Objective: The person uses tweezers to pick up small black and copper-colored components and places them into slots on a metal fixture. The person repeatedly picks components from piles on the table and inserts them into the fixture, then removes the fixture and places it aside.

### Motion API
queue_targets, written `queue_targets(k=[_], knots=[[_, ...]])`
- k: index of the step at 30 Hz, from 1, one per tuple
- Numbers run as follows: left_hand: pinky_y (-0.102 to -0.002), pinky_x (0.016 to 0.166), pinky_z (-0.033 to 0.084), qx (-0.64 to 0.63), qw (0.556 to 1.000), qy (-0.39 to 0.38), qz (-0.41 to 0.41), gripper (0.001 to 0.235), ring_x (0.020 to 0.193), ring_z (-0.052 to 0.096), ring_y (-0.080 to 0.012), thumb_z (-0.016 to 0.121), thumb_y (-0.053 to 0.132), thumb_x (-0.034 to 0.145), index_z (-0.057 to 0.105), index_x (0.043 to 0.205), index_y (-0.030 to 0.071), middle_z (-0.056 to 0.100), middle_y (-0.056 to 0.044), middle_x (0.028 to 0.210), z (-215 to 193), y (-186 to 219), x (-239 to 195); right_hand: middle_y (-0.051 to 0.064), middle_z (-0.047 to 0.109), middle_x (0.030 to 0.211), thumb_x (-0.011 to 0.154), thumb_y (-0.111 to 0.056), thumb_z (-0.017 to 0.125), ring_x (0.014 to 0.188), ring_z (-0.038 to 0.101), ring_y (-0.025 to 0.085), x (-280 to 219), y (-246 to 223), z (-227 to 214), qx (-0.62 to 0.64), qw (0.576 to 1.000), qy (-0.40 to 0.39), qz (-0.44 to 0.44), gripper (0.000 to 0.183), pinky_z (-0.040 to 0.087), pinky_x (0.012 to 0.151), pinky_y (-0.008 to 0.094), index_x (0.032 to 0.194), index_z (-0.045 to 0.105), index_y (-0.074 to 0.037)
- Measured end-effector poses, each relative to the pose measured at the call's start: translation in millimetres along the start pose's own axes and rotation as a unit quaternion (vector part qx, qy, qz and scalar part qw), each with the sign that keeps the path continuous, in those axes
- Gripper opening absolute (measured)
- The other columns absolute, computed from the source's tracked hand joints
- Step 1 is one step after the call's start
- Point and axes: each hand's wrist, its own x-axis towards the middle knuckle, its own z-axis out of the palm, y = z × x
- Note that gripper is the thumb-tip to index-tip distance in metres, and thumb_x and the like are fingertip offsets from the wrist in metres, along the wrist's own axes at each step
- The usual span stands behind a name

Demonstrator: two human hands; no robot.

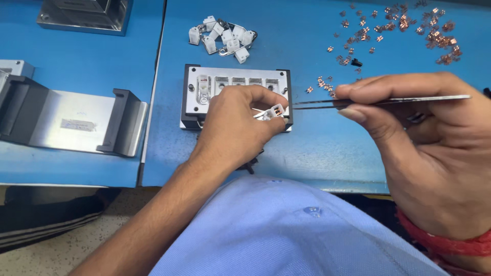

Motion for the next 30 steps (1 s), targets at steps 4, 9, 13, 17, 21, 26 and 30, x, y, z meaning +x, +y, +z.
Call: queue_targets(k=[4, 9, 13, 17, 21, 26, 30], knots=[[-0.032, 0.071, 0.061, 0.014, 1.000, 0.009, 0.020, 0.026, 0.074, 0.076, -0.0136, 0.080, 0.017, 0.075, 0.079, 0.101, 0.013, 0.080, -0.003, 0.099, 3, 3, -7, 0.011, 0.074, 0.104, 0.091, 0.001, 0.073, 0.098, 0.073, 0.013, 22, -25, 17, -0.029, 0.996, -0.035, -0.077, 0.016, 0.062, 0.090, 0.027, 0.106, 0.066, 0.002], [-0.032, 0.075, 0.060, 0.002, 0.997, -0.009, 0.079, 0.037, 0.082, 0.076, -0.0142, 0.075, 0.008, 0.075, 0.077, 0.111, 0.014, 0.082, -0.006, 0.098, -6, 4, -18, 0.015, 0.074, 0.104, 0.088, 0.005, 0.075, 0.099, 0.074, 0.019, 31, -29, 33, -0.053, 0.982, -0.062, -0.172, 0.017, 0.062, 0.090, 0.030, 0.104, 0.070, 0.005], [-0.035, 0.078, 0.058, 0.105, 0.993, 0.013, 0.045, 0.036, 0.087, 0.074, -0.0160, 0.077, 0.022, 0.084, 0.072, 0.120, 0.018, 0.078, -0.006, 0.106, -42, -11, -7, 0.011, 0.073, 0.111, 0.096, -0.001, 0.075, 0.104, 0.073, 0.015, 21, -16, 18, 0.000, 0.990, -0.034, -0.134, 0.017, 0.062, 0.094, 0.026, 0.112, 0.068, 0.002], [-0.043, 0.091, 0.051, 0.216, 0.952, 0.105, 0.188, 0.039, 0.103, 0.063, -0.0270, 0.084, 0.025, 0.083, 0.073, 0.117, 0.009, 0.073, -0.012, 0.116, -61, -47, 22, 0.011, 0.076, 0.104, 0.097, -0.003, 0.075, 0.083, 0.068, 0.013, 18, -5, 24, -0.017, 0.999, 0.025, -0.019, 0.014, 0.056, 0.073, 0.023, 0.110, 0.071, 0.002], [-0.046, 0.096, 0.045, 0.251, 0.933, 0.115, 0.229, 0.040, 0.110, 0.056, -0.0315, 0.085, 0.022, 0.083, 0.073, 0.117, 0.005, 0.068, -0.014, 0.118, -59, -65, 36, 0.010, 0.074, 0.102, 0.096, -0.003, 0.073, 0.088, 0.070, 0.011, 13, -4, 27, -0.051, 0.998, 0.031, -0.014, 0.014, 0.059, 0.078, 0.022, 0.109, 0.069, 0.002], [-0.043, 0.088, 0.051, 0.216, 0.940, 0.138, 0.224, 0.033, 0.095, 0.063, -0.0287, 0.081, 0.017, 0.087, 0.072, 0.116, 0.004, 0.068, -0.013, 0.108, -71, -60, 0, 0.002, 0.072, 0.092, 0.102, -0.018, 0.061, 0.087, 0.070, 0.007, 4, 26, 27, 0.005, 0.996, 0.026, 0.087, 0.019, 0.059, 0.082, 0.022, 0.115, 0.068, -0.006], [-0.039, 0.078, 0.058, 0.174, 0.962, 0.080, 0.195, 0.016, 0.087, 0.071, -0.0254, 0.071, 0.010, 0.090, 0.076, 0.104, 0.005, 0.071, -0.011, 0.101, -72, -82, -43, 0.010, 0.060, 0.085, 0.110, -0.025, 0.065, 0.075, 0.059, 0.020, 20, 72, 47, -0.166, 0.977, 0.043, 0.125, 0.021, 0.046, 0.066, 0.037, 0.120, 0.075, -0.009]])
